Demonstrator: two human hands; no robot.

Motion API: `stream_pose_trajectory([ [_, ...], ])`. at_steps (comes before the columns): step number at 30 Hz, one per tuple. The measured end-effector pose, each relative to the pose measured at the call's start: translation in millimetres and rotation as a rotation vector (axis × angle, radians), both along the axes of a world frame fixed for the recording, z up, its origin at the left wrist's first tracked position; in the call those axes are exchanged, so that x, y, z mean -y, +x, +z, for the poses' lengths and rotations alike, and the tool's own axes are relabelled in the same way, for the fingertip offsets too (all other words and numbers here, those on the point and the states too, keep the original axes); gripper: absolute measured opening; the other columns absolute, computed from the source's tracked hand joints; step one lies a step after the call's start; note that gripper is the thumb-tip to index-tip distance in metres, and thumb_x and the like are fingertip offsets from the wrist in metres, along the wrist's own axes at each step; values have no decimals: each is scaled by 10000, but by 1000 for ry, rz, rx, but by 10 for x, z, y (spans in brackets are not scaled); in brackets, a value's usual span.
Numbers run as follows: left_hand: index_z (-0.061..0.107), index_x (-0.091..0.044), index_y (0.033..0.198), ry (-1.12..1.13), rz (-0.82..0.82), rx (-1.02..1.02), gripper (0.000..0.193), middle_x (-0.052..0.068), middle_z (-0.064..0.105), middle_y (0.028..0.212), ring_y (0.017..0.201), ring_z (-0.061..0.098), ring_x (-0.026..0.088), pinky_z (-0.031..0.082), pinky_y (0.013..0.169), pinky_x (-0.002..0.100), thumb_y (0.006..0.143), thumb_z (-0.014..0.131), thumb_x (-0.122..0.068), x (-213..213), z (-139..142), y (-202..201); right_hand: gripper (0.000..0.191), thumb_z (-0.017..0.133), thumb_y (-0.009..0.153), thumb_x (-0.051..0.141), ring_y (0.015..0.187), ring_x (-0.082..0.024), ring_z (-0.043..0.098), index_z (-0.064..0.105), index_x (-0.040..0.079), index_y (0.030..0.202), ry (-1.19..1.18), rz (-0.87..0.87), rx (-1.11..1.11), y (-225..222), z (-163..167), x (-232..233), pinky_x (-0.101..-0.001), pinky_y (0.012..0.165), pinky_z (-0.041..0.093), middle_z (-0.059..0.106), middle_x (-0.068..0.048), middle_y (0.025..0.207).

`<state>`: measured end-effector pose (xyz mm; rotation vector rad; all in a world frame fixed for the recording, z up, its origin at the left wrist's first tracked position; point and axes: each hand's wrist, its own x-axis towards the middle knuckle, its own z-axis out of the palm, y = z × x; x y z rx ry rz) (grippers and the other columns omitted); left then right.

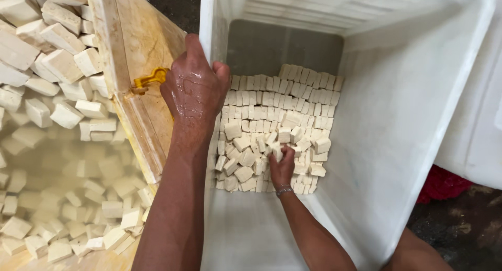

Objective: The person kneels beside a large water-filled tub of tofu cubes and transfers handfuls of cubes one at a time into a white plastic crate, arranging them in neat rows on the crate floor. They occasionally gather several cubes in both hands before placing them, repeating the transfer across the episode.

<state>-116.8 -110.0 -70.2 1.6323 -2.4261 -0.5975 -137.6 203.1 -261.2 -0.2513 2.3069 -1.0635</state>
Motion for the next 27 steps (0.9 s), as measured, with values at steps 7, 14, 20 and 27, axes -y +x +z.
stream_pose_trajectory([
  [7, 531, -47, 1189, 42, 11, 28, 406, 217, 719, 819, 729, 720, 435, 553, 643, 572, 854, 712, -188, 0, 17, -10, 434, 798, 891, 268, 932, -221, 517, 487, 62, 1113, 92, -181, 99, -8, 50, 286, -357, 845, 483, 550, -92, 1018],
  [14, 528, -28, 1198, 45, -9, 22, 417, 219, 721, 810, 712, 727, 422, 563, 645, 564, 861, 702, -201, 10, -2, -8, 455, 799, 818, 228, 887, -257, 561, 472, 68, 1090, 198, -4, 2, -2, -12, 198, -384, 829, 480, 584, -109, 986],
  [20, 530, -27, 1182, 49, -8, 44, 406, 228, 716, 812, 723, 718, 432, 552, 644, 570, 848, 687, -197, 12, 25, -16, 431, 796, 860, 209, 969, -304, 591, 492, 46, 1118, 9, 292, -267, -46, -15, 271, -431, 863, 505, 577, -155, 1079],
  [27, 530, -39, 1172, 69, 3, 58, 393, 223, 719, 822, 738, 721, 433, 552, 652, 576, 851, 690, -199, 2, 53, -27, 395, 791, 870, 210, 882, -303, 573, 521, 78, 1126, 208, -71, 134, -381, 99, 168, -445, 801, 540, 593, -118, 1060],
])
